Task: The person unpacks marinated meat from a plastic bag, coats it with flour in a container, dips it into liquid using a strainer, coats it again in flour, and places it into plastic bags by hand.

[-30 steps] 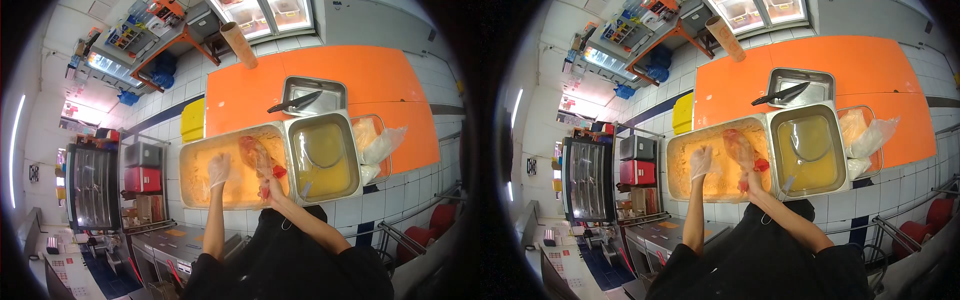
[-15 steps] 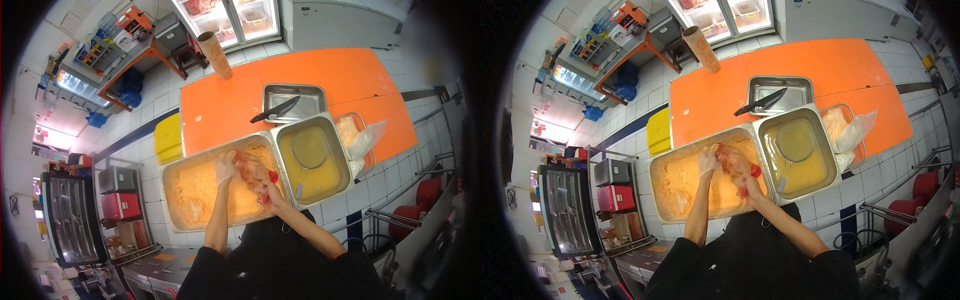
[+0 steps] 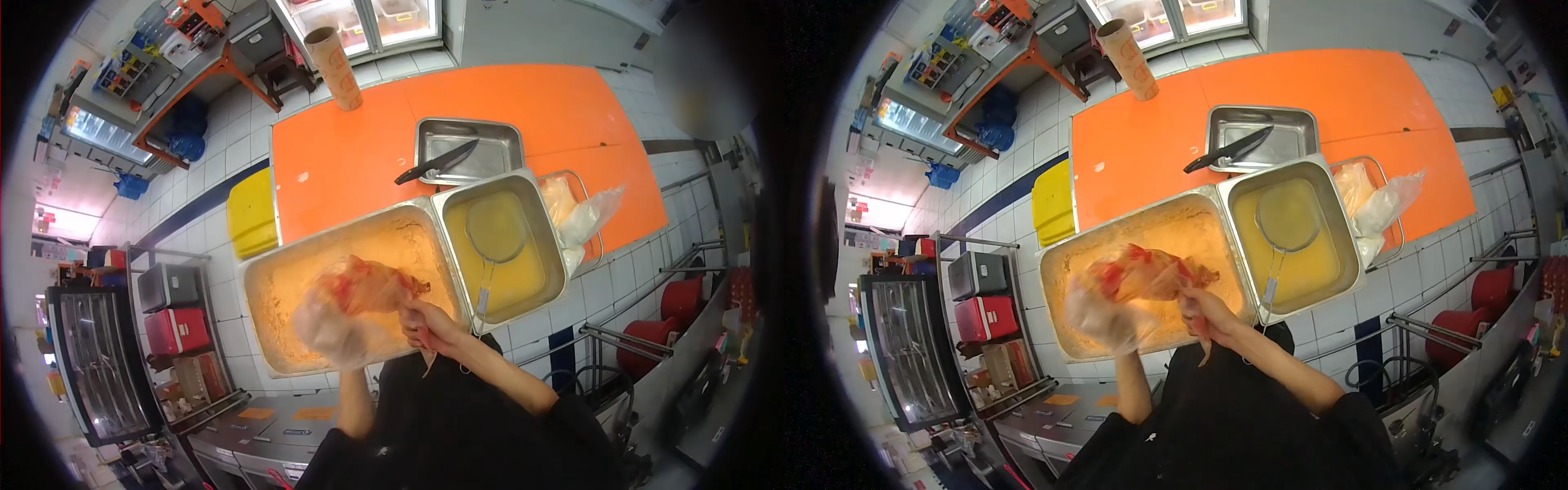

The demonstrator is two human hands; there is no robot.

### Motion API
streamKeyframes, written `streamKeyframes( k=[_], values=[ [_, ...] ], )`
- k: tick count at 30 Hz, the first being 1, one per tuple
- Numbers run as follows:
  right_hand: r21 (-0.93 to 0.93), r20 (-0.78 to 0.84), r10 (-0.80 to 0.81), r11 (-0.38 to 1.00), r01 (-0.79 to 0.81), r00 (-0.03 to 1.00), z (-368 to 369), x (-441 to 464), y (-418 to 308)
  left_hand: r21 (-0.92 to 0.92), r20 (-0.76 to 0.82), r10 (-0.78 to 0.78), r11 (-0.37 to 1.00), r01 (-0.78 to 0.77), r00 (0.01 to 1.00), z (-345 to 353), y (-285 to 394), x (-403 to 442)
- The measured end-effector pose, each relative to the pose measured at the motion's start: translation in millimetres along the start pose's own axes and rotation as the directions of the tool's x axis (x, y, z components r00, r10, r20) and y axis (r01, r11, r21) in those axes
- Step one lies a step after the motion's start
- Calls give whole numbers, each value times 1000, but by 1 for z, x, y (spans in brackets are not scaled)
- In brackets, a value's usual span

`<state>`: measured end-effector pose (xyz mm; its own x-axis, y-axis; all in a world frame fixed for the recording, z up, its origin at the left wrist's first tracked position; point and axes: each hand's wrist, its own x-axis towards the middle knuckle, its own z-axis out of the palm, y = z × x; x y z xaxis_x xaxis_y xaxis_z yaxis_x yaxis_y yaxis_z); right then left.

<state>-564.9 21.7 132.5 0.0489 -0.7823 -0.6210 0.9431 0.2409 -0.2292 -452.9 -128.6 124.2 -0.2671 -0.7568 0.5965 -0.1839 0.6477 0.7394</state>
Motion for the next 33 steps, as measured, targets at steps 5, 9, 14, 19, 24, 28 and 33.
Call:
streamKeyframes(
  k=[5,9,14,19,24,28,33],
  values=[
    [-52,83,45,998,-41,996,-13,5,2,22,-25,-189,982,189,982,3,35,8],
    [-151,-6,-67,986,65,998,20,-24,-36,-40,-51,-320,947,318,946,5,89,8],
    [-470,5,-543,740,481,840,-28,-17,-112,-92,-34,-320,944,316,947,30,111,28],
    [-585,62,-771,486,649,634,-114,-7,-264,-82,143,-253,960,266,957,49,106,34],
    [-718,-46,-655,547,430,755,-158,6,-354,628,491,-422,778,26,762,9,2,11],
    [-862,44,-807,268,431,589,-209,29,-369,647,572,-554,758,81,605,-7,-1,-1],
    [-908,-67,-866,-153,-390,496,-191,33,-352,641,640,-545,767,15,541,47,-17,-42]
  ],
)
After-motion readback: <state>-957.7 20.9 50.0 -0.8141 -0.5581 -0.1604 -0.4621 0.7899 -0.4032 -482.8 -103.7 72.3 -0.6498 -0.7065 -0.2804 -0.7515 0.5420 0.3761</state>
